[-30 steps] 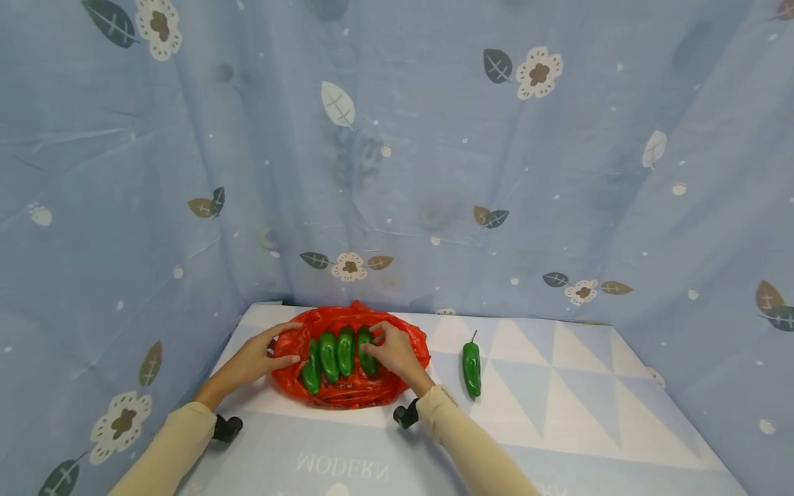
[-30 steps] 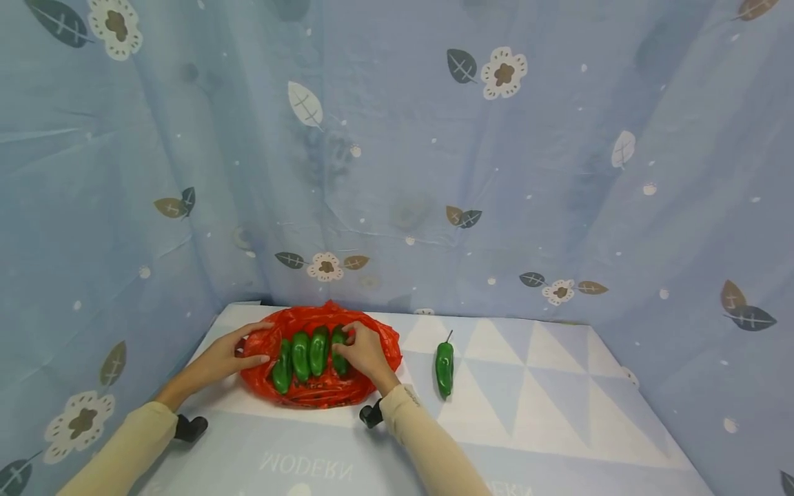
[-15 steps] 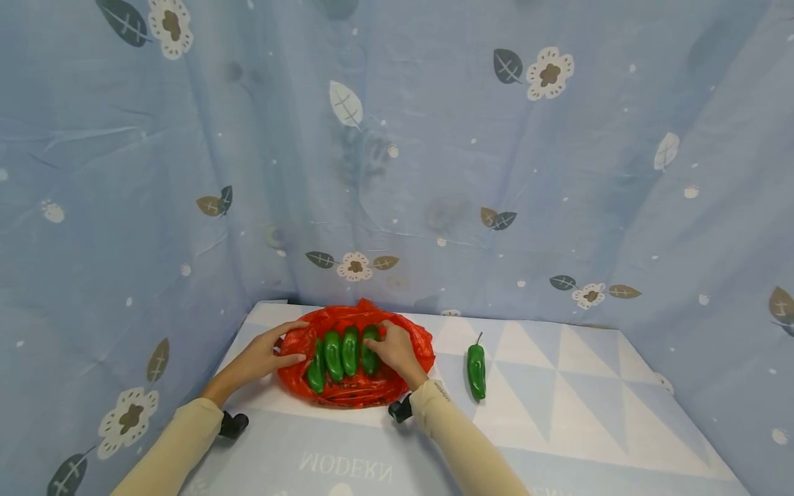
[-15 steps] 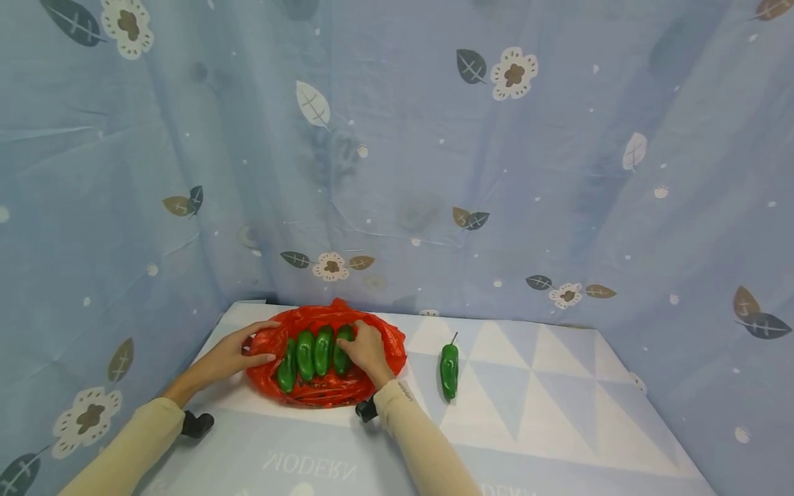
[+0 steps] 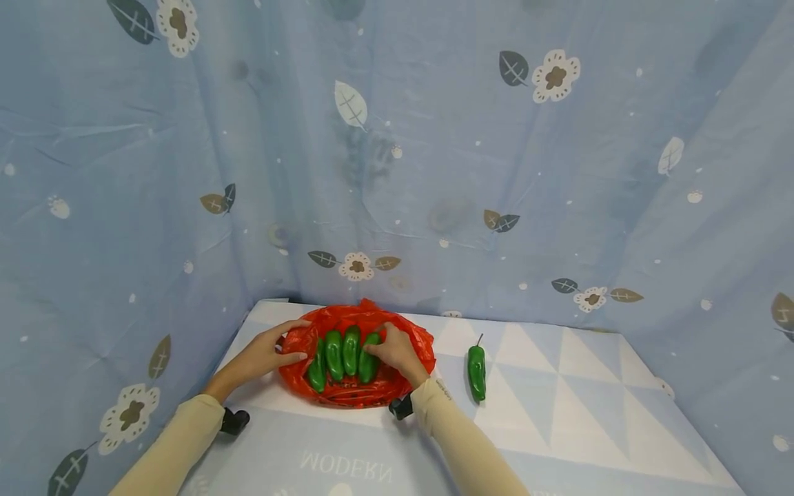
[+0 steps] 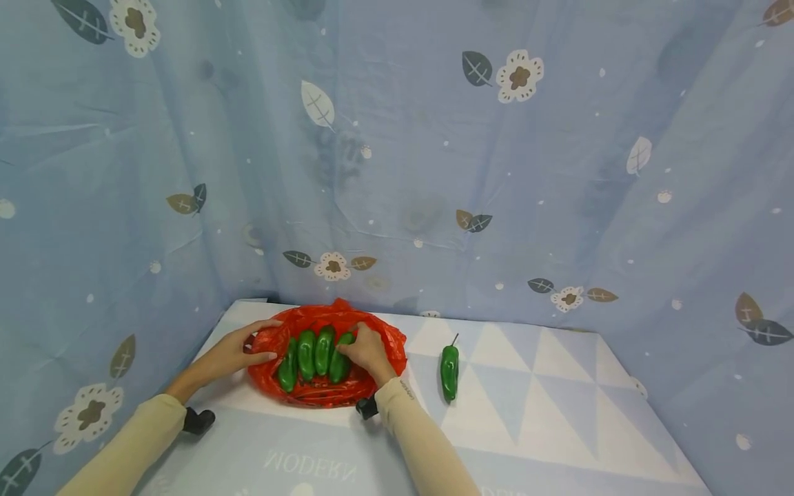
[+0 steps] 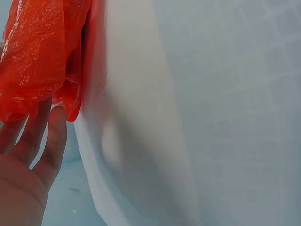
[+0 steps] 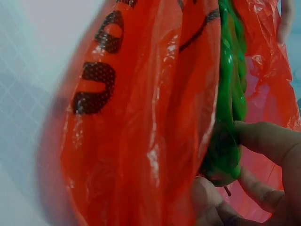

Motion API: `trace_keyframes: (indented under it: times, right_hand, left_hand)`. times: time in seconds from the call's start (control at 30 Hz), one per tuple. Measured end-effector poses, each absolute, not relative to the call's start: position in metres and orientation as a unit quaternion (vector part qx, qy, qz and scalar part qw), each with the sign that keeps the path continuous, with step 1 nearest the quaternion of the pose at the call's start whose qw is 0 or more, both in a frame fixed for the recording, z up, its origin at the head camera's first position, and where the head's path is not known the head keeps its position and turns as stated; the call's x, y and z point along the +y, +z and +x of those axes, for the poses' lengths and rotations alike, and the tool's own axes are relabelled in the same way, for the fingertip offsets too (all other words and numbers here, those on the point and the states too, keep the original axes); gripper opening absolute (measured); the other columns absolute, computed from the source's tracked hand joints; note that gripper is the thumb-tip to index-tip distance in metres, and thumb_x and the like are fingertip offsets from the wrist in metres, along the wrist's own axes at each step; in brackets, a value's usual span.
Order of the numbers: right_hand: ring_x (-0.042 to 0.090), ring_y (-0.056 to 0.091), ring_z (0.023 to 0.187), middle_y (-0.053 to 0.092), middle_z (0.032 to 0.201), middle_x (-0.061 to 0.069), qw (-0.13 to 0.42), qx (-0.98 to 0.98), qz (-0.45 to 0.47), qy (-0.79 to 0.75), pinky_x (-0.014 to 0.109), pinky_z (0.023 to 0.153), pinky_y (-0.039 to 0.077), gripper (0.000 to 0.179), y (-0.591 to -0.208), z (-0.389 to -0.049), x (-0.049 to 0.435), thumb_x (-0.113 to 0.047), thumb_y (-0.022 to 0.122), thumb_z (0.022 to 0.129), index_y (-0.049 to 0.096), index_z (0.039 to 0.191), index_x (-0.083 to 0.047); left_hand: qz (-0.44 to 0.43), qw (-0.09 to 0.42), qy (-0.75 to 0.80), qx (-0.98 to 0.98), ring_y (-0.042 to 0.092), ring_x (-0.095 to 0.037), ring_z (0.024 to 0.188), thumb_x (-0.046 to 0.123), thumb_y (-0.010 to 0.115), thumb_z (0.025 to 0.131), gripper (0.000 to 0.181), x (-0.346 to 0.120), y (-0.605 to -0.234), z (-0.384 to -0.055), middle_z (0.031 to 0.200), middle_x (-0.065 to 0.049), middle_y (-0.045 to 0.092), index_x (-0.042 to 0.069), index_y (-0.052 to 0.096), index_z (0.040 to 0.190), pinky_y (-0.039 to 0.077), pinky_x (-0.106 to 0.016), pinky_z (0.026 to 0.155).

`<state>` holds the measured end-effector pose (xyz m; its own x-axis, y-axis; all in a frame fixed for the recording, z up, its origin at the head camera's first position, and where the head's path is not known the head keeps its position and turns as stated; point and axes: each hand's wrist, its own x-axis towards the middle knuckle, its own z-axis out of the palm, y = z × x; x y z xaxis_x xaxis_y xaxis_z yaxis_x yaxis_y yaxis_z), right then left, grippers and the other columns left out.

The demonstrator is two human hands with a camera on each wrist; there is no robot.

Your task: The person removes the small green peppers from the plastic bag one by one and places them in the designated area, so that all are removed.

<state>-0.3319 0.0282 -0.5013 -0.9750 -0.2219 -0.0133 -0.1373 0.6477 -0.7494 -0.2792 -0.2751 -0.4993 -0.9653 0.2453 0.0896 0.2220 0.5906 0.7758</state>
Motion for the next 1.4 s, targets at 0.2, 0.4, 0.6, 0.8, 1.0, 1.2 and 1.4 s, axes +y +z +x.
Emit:
trace_keyframes:
  times: [0.2, 0.4, 0.6, 0.8, 1.0, 1.2, 1.4]
  right_hand:
    - [0.022, 0.06, 0.092, 0.064, 0.103, 0.008, 0.065, 0.899, -0.088, -0.425, 0.039, 0.081, 0.056, 0.043, -0.4986, -0.3273, 0.0245, -0.027, 0.08, 0.09, 0.061, 0.117, -0.001]
    - [0.022, 0.059, 0.089, 0.065, 0.104, 0.009, 0.077, 0.889, -0.098, -0.44, 0.039, 0.077, 0.056, 0.039, -0.4971, -0.3225, 0.0217, -0.02, 0.079, 0.089, 0.062, 0.116, 0.002]
    - [0.017, 0.052, 0.068, 0.053, 0.075, 0.003, 0.061, 0.913, -0.092, -0.393, 0.03, 0.058, 0.045, 0.037, -0.5002, -0.3231, 0.0206, -0.036, 0.081, 0.089, 0.061, 0.091, -0.005]
    - [0.015, 0.046, 0.061, 0.046, 0.067, 0.0, 0.041, 0.911, -0.079, -0.403, 0.028, 0.052, 0.038, 0.041, -0.5054, -0.3238, 0.0195, -0.041, 0.082, 0.087, 0.057, 0.082, -0.009]
    - [0.017, 0.055, 0.059, 0.054, 0.067, 0.002, 0.026, 0.91, -0.067, -0.409, 0.028, 0.051, 0.047, 0.036, -0.5033, -0.3243, 0.0177, -0.035, 0.084, 0.085, 0.061, 0.083, -0.006]
    - [0.029, 0.068, 0.058, 0.056, 0.061, 0.004, 0.058, 0.88, -0.04, -0.47, 0.042, 0.052, 0.058, 0.03, -0.4973, -0.3261, 0.0218, -0.025, 0.083, 0.084, 0.061, 0.078, -0.006]
    - [0.028, 0.067, 0.058, 0.057, 0.062, 0.004, 0.109, 0.832, -0.034, -0.543, 0.045, 0.055, 0.059, 0.022, -0.4958, -0.3252, 0.0274, -0.021, 0.078, 0.087, 0.063, 0.088, -0.005]
  left_hand:
    - [0.135, 0.012, 0.432, 0.891, 0.057, -0.028, 0.104, 0.031, 0.079, 0.093, 0.065, -0.2779, -0.4989, -0.2792, 0.138, -0.018, 0.058, 0.016, 0.051, 0.15, 0.054, -0.035, 0.081]
    - [0.142, 0.005, 0.432, 0.89, 0.058, -0.027, 0.102, 0.031, 0.078, 0.093, 0.064, -0.2802, -0.502, -0.2773, 0.138, -0.019, 0.058, 0.015, 0.051, 0.149, 0.053, -0.035, 0.079]
    - [0.142, 0.007, 0.433, 0.89, 0.057, -0.027, 0.102, 0.03, 0.078, 0.093, 0.063, -0.2809, -0.5021, -0.2745, 0.136, -0.017, 0.059, 0.017, 0.051, 0.148, 0.053, -0.036, 0.08]
    - [0.144, 0.008, 0.436, 0.888, 0.057, -0.028, 0.101, 0.027, 0.078, 0.093, 0.062, -0.2802, -0.5023, -0.2749, 0.135, -0.017, 0.059, 0.017, 0.052, 0.148, 0.053, -0.038, 0.08]
    - [0.143, 0.008, 0.437, 0.888, 0.057, -0.028, 0.1, 0.026, 0.079, 0.093, 0.062, -0.2805, -0.5019, -0.2759, 0.134, -0.016, 0.06, 0.017, 0.052, 0.148, 0.053, -0.037, 0.079]
    - [0.141, 0.008, 0.437, 0.888, 0.057, -0.027, 0.101, 0.029, 0.079, 0.093, 0.063, -0.2812, -0.504, -0.2785, 0.136, -0.015, 0.059, 0.019, 0.051, 0.148, 0.052, -0.038, 0.081]
    - [0.147, 0.003, 0.438, 0.887, 0.057, -0.027, 0.102, 0.03, 0.079, 0.093, 0.063, -0.2824, -0.5044, -0.2776, 0.136, -0.017, 0.059, 0.016, 0.051, 0.148, 0.052, -0.038, 0.08]
